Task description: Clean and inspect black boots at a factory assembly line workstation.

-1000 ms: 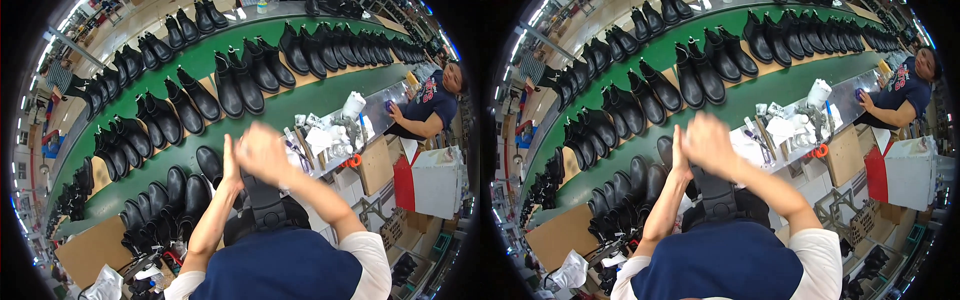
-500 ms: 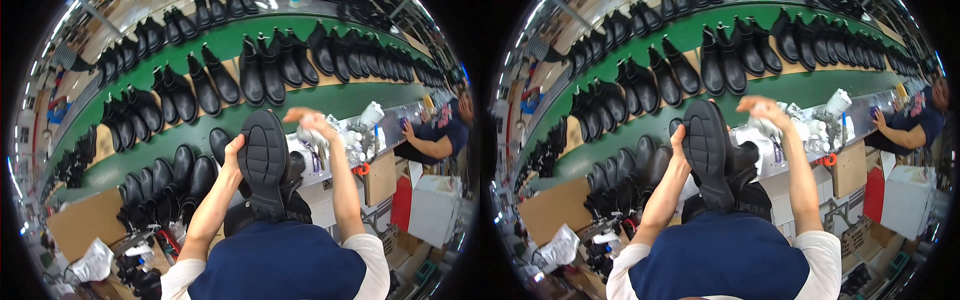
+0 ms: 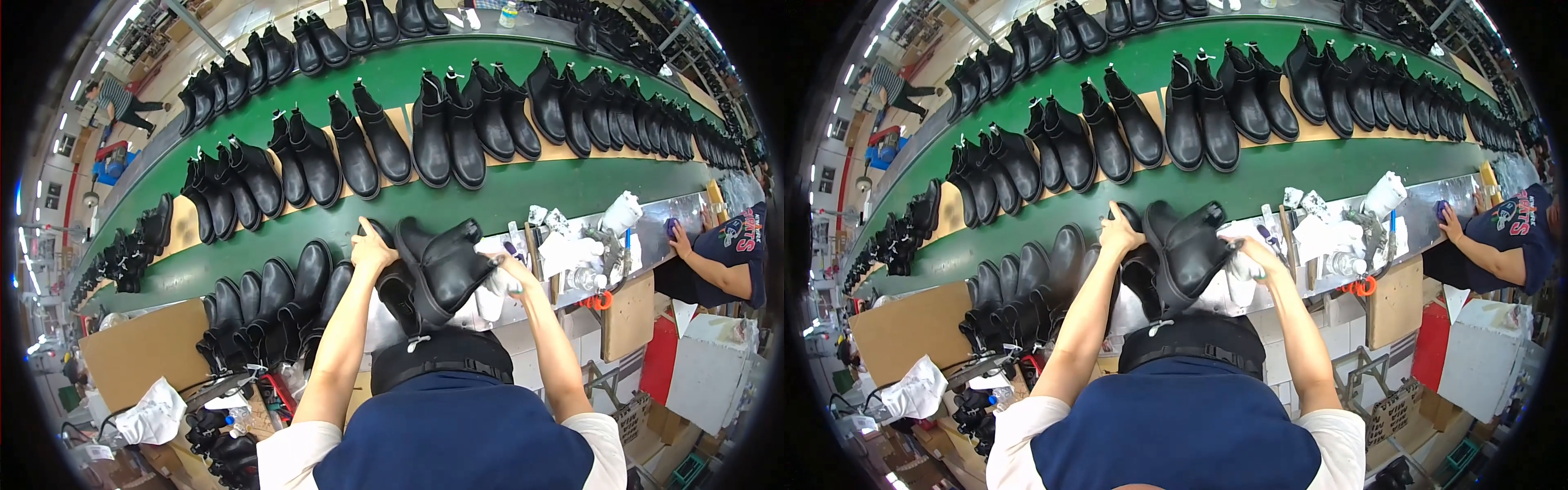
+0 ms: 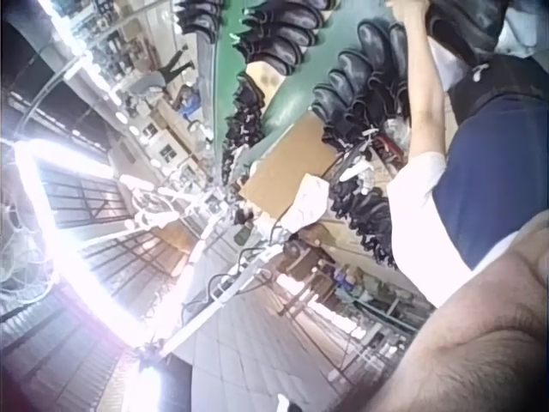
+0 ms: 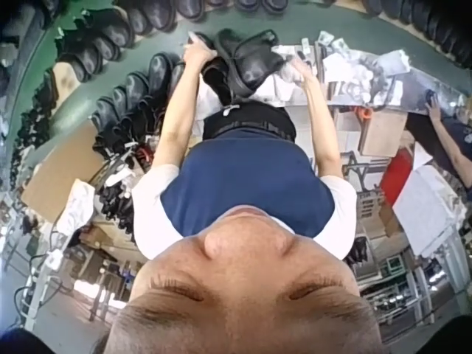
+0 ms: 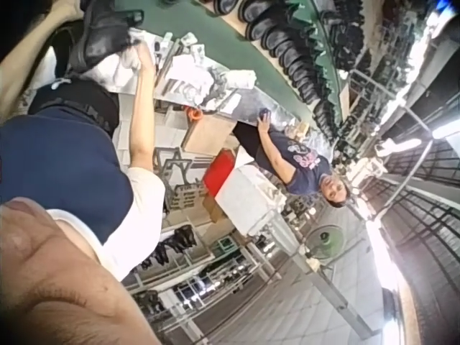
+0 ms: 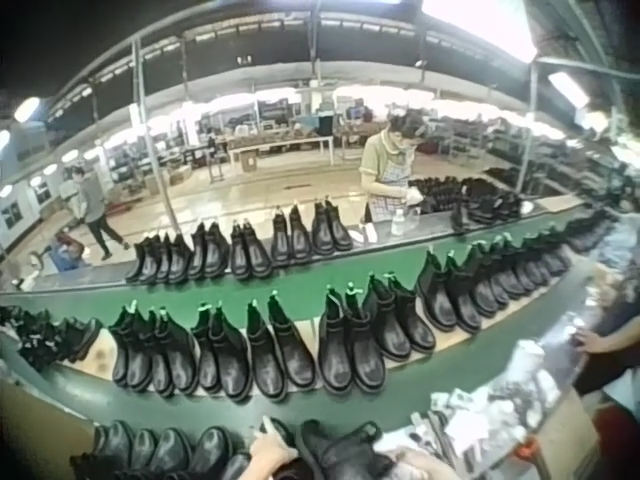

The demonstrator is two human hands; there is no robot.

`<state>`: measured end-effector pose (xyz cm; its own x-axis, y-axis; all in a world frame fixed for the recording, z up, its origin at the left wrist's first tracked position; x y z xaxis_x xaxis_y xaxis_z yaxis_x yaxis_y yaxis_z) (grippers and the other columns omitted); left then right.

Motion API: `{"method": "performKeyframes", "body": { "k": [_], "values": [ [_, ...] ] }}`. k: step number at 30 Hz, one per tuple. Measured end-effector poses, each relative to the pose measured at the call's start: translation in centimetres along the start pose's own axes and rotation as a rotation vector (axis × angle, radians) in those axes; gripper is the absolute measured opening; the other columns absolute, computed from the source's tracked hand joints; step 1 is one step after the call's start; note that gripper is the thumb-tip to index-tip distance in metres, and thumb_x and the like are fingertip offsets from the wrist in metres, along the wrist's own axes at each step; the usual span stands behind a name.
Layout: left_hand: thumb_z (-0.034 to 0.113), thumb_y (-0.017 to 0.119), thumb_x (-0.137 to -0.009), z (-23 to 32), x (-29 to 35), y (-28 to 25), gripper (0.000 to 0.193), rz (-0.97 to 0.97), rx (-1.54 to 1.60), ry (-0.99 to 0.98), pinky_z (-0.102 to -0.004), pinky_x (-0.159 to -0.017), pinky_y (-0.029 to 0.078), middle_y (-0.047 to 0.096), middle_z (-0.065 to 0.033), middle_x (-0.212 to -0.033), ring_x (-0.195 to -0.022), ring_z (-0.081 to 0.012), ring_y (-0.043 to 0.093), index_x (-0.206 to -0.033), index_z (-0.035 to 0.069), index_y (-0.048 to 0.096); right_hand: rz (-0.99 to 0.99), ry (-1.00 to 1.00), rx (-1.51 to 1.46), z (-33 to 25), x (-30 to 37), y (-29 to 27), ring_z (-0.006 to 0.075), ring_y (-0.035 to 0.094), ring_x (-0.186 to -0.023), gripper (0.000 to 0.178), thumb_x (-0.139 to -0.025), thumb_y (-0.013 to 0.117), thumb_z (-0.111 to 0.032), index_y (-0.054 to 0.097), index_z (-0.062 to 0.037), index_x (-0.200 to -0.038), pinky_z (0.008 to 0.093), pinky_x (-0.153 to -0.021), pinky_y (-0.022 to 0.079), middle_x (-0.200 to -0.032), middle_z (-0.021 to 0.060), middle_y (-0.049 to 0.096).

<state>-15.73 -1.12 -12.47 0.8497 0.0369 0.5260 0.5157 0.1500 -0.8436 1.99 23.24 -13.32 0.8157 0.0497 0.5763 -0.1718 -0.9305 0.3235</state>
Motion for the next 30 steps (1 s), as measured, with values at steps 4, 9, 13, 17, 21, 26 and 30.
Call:
{"method": "performKeyframes", "body": {
  "k": [4,9,13,17,21,26,30],
  "values": [
    [0.031,0.085,-0.052,-0.4,1.8,-1.9,0.119,-0.083,0.159,0.039,-0.0419,-0.093,0.044,0.038,-0.029,-0.13,-0.112,-0.0405,0.05,-0.142,0.011,0.009,-0.236,0.132,-0.03,1.8,-1.8,-0.5,0.0122,0.057,-0.088,0.057,-0.089,0.046,-0.055,0.06,0.0002,-0.092,0.0308,-0.077,0.049,-0.088,0.0062,0.062],
    [0.019,0.087,-0.047,-3.5,4.8,-3.5,0.116,0.031,0.511,0.313,-0.0412,-0.096,0.042,0.047,-0.0226,-0.123,-0.112,-0.0364,0.051,-0.139,0.014,0.016,0.101,-0.289,0.343,-4.7,1.1,4.4,0.0243,0.058,-0.101,0.072,-0.082,0.053,-0.06,0.056,0.0049,-0.113,0.0331,-0.089,0.043,-0.104,0.0163,0.062],
    [-0.006,0.082,-0.047,-5.6,7.0,-6.5,0.109,-0.213,1.097,0.688,-0.0348,-0.092,0.044,0.054,-0.0066,-0.111,-0.107,-0.0201,0.052,-0.137,0.013,0.025,0.289,-0.151,0.993,-8.5,2.0,7.4,0.0346,0.054,-0.11,0.091,-0.062,0.068,-0.062,0.05,0.0024,-0.124,0.0401,-0.093,0.042,-0.117,0.0243,0.056],
    [-0.011,0.081,-0.038,-7.3,7.2,-8.2,0.115,-0.316,1.374,0.809,-0.035,-0.091,0.044,0.05,-0.0051,-0.12,-0.111,-0.0209,0.05,-0.138,0.008,0.028,0.2,-0.004,1.226,-7.0,-0.6,9.6,0.0382,0.06,-0.094,0.081,-0.064,0.062,-0.065,0.058,0.0024,-0.109,0.0424,-0.084,0.046,-0.096,0.0243,0.063],
    [-0.01,0.08,-0.033,-8.5,6.3,-7.1,0.121,-0.492,1.517,0.801,-0.0352,-0.091,0.044,0.047,-0.0076,-0.127,-0.118,-0.0225,0.046,-0.14,0.007,0.026,0.256,-0.189,1.27,-5.8,-1.8,9.8,0.0387,0.063,-0.076,0.042,-0.069,0.06,-0.038,0.065,0.0036,-0.068,0.044,-0.069,0.05,-0.074,0.0239,0.064],
    [-0.004,0.075,-0.046,-11.5,5.0,-3.0,0.1,-0.761,1.74,0.687,-0.0397,-0.093,0.044,0.048,-0.0126,-0.13,-0.118,-0.0265,0.048,-0.136,0.0,0.032,0.185,-0.332,1.294,-4.5,3.3,10.2,0.0398,0.061,-0.062,0.036,-0.07,0.062,-0.033,0.062,0.0024,-0.062,0.0441,-0.061,0.049,-0.06,0.0234,0.059],
    [0.024,0.074,-0.069,-7.0,8.3,-4.5,0.078,-0.819,1.92,0.862,-0.0426,-0.094,0.043,0.05,-0.0129,-0.128,-0.116,-0.0274,0.05,-0.134,0.001,0.036,0.318,-0.545,0.993,-9.7,7.6,12.7,0.031,0.06,-0.066,0.043,-0.069,0.073,-0.043,0.059,-0.0023,-0.074,0.0394,-0.06,0.048,-0.07,0.0153,0.059]
  ]
}}
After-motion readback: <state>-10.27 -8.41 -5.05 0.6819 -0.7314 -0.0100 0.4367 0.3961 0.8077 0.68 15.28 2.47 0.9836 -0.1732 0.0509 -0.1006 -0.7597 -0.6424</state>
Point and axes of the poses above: each hand's wrist, its own x-axis away from the middle knuckle, its own y-axis out of the palm, z = x × y, the point moved 3 cm from there along -x, towards the middle knuckle
